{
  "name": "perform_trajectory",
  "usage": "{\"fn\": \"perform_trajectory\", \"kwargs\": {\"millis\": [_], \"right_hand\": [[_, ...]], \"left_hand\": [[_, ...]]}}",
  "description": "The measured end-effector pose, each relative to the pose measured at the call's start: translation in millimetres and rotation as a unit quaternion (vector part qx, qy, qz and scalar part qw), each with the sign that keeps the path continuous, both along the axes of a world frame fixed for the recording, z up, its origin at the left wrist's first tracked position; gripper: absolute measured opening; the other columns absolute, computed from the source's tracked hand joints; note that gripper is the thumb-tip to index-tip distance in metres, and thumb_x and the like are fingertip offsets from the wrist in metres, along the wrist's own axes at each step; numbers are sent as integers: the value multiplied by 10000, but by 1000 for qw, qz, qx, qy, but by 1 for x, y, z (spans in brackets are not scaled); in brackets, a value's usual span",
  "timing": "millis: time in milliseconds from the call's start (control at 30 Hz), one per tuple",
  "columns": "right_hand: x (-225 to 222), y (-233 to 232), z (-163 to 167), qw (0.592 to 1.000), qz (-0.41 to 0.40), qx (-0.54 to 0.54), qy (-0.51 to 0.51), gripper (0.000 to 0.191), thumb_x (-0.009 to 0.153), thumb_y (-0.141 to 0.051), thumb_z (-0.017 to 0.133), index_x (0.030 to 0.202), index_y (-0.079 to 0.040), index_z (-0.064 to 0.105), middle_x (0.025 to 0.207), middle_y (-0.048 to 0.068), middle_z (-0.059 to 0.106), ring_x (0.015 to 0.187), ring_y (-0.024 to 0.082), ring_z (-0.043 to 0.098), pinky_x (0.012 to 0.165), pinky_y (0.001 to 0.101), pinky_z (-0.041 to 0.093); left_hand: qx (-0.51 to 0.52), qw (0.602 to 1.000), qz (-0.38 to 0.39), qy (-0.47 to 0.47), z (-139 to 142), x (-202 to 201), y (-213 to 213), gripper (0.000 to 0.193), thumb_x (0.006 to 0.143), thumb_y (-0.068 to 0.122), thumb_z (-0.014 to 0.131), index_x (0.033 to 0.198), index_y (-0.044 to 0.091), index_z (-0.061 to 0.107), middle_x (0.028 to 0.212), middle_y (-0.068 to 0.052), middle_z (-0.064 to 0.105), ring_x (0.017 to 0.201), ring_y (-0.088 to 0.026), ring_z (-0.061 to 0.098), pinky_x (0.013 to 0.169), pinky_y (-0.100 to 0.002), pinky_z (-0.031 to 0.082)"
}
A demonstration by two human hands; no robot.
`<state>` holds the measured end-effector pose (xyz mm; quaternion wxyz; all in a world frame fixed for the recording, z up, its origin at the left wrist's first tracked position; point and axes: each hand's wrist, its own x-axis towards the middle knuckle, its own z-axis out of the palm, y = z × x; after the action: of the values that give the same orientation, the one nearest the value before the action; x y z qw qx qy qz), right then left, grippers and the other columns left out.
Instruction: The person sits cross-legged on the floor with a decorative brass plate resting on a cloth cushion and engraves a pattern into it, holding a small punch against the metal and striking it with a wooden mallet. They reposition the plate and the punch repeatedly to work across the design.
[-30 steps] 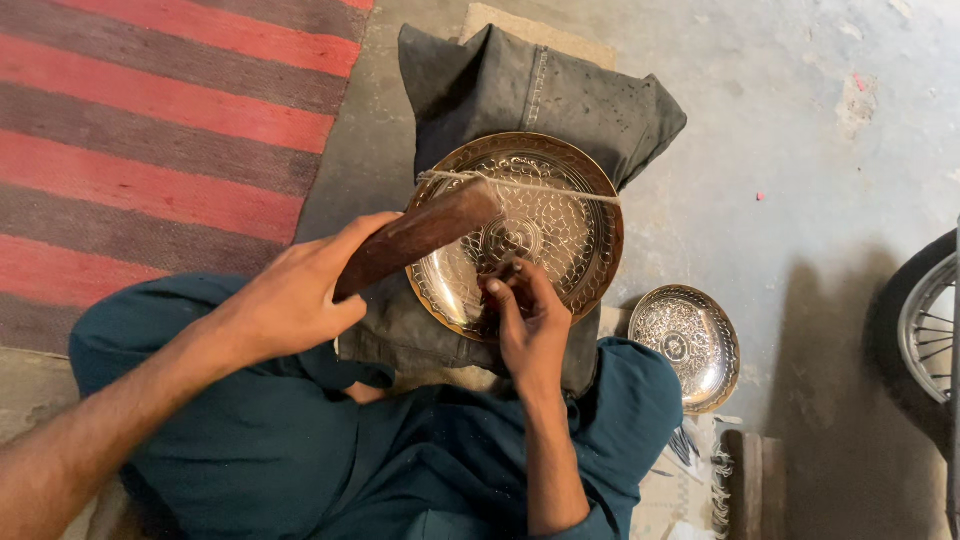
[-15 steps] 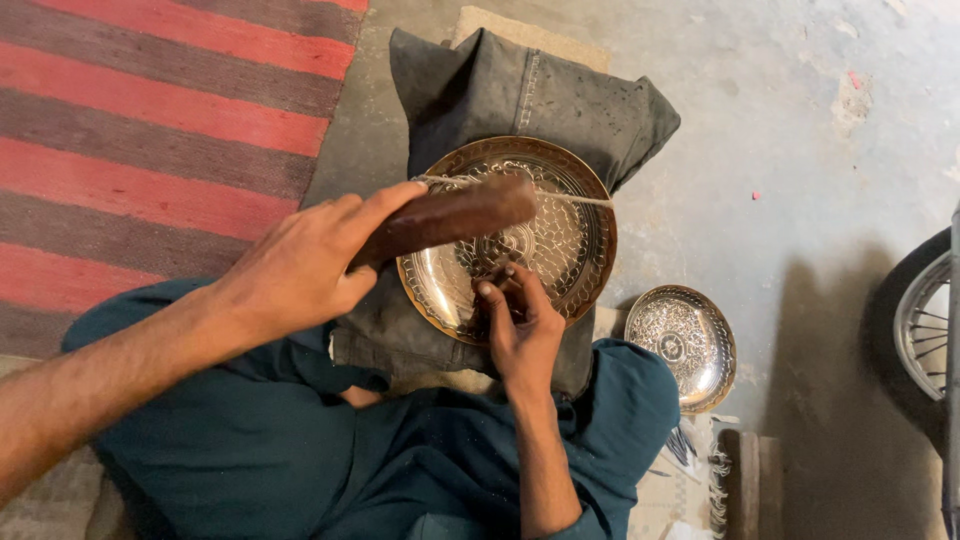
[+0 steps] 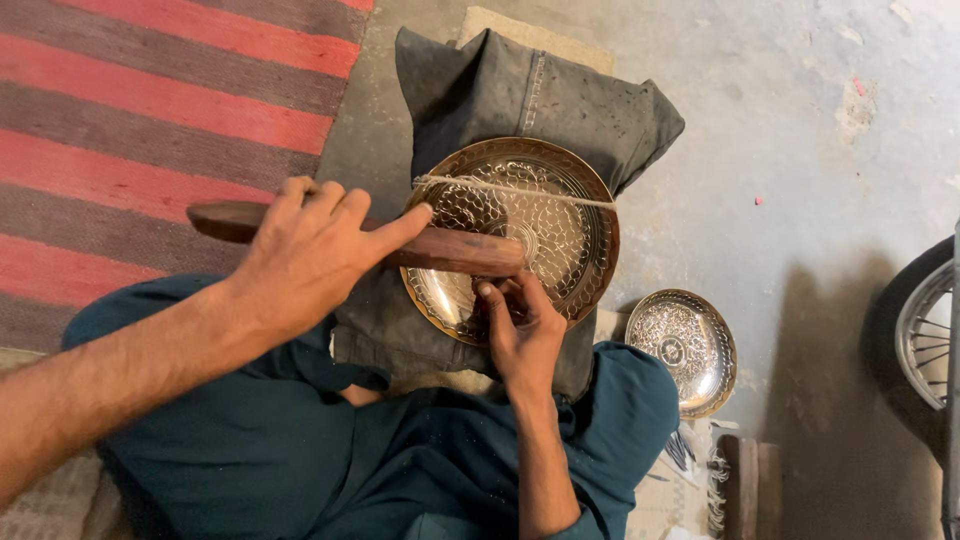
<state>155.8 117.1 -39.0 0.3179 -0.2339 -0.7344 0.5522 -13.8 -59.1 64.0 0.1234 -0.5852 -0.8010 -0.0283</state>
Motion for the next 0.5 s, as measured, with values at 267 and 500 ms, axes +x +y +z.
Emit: {"fn": "perform_trajectory", "kwargs": {"millis": [267,500], "right_hand": [[0,1,2,999,-12,37,-7,252,924,-40,754,1166,5,698,923,52,782,853,68,696,777,238,558],[0,2,2,1000,-12,11,-17,283,920,-38,751,1197,-5,699,930,55,789,849,70,697,780,234,560]], "left_hand": [[65,990,5,-129,1,4,-1,733,804,72,666,1512,162,500,876,-143,586,784,-298,606,700,-457,483],[47,995,13,-92,-2,3,-1,797,799,66,706,1547,167,450,914,-133,585,835,-298,614,762,-475,502]]}}
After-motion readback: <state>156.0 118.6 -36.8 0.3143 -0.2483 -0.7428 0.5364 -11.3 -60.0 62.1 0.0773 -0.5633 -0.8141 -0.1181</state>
